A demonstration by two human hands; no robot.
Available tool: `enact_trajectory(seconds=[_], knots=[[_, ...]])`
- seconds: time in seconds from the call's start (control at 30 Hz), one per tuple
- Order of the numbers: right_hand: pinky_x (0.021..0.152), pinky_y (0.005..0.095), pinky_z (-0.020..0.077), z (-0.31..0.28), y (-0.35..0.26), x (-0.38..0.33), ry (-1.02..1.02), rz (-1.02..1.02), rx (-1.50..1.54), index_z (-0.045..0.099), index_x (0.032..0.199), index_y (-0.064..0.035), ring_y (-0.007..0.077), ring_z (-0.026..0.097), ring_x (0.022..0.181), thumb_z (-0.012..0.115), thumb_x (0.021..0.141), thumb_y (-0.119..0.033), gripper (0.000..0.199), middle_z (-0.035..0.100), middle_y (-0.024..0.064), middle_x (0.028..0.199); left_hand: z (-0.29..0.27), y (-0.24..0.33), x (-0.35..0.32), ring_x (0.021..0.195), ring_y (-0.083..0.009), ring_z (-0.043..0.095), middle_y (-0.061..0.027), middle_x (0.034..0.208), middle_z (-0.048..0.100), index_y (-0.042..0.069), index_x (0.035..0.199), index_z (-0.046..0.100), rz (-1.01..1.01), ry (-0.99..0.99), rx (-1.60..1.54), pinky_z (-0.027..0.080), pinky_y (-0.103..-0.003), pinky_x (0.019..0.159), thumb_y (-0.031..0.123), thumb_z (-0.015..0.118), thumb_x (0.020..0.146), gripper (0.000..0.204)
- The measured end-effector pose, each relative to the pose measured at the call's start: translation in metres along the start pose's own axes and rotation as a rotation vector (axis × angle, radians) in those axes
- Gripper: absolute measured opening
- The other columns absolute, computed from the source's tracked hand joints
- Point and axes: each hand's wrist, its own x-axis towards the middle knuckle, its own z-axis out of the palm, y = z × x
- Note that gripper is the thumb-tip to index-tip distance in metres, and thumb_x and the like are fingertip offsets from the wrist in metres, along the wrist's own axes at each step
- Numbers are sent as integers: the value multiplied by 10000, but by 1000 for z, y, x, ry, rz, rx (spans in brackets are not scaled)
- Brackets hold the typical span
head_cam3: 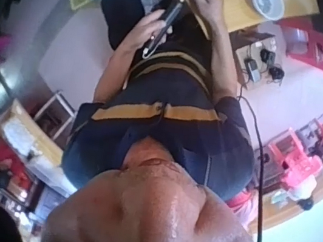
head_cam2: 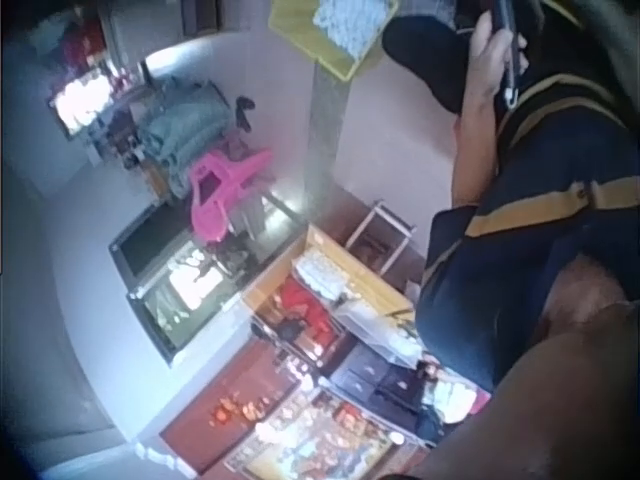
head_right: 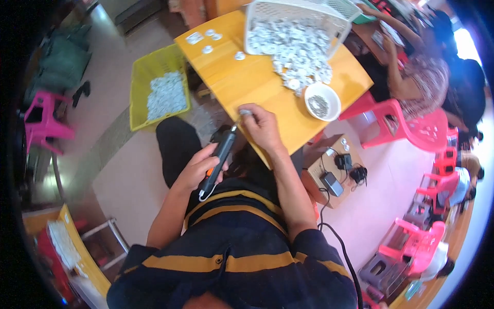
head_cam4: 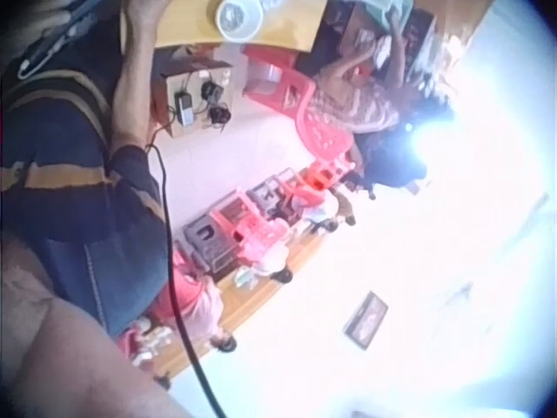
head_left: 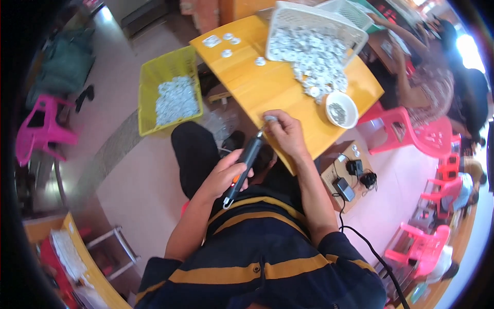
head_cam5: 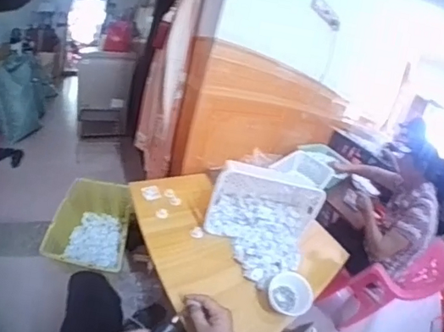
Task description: The person assembles plastic components by taking screws from a bowl, inserting them into the plastic pieces, fastening them with an electric screwdriver, and placing the assembled parts on the table.
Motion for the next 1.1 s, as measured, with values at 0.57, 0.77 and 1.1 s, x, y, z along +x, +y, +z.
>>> enact_trajectory(seconds=[0.57, 0.77, 1.1], knots=[[779, 346, 570, 2, -7, 1, 33, -213, -78, 721, 1072, -35, 275, 734, 833, 597, 904, -41, 209, 745, 165, 943, 8, 1, -5, 635, -148, 647, -108, 945, 655, -17, 1353, 476, 47, 2, -56, 543, -272, 581, 143, 507, 994, 394], [731, 295, 548, 5, -5, 4, 38, -239, -105, 712, 1099, -29, 135, 671, 775, 581, 949, -38, 199, 723, 86, 872, 7, 3, -6, 657, -145, 651, -107, 947, 655, -18, 1375, 467, 48, 18, -51, 543, -264, 597, 150, 508, 1002, 411], [788, 255, 558, 0, 4, 1, -63, -60, 58, 673, 1165, 7, 94, 669, 811, 539, 1001, -3, 212, 713, 19, 971, 0, -1, -3, 667, -158, 647, -104, 964, 646, -4, 1437, 438, 25, -9, -75, 551, -284, 626, 116, 509, 1004, 456]])
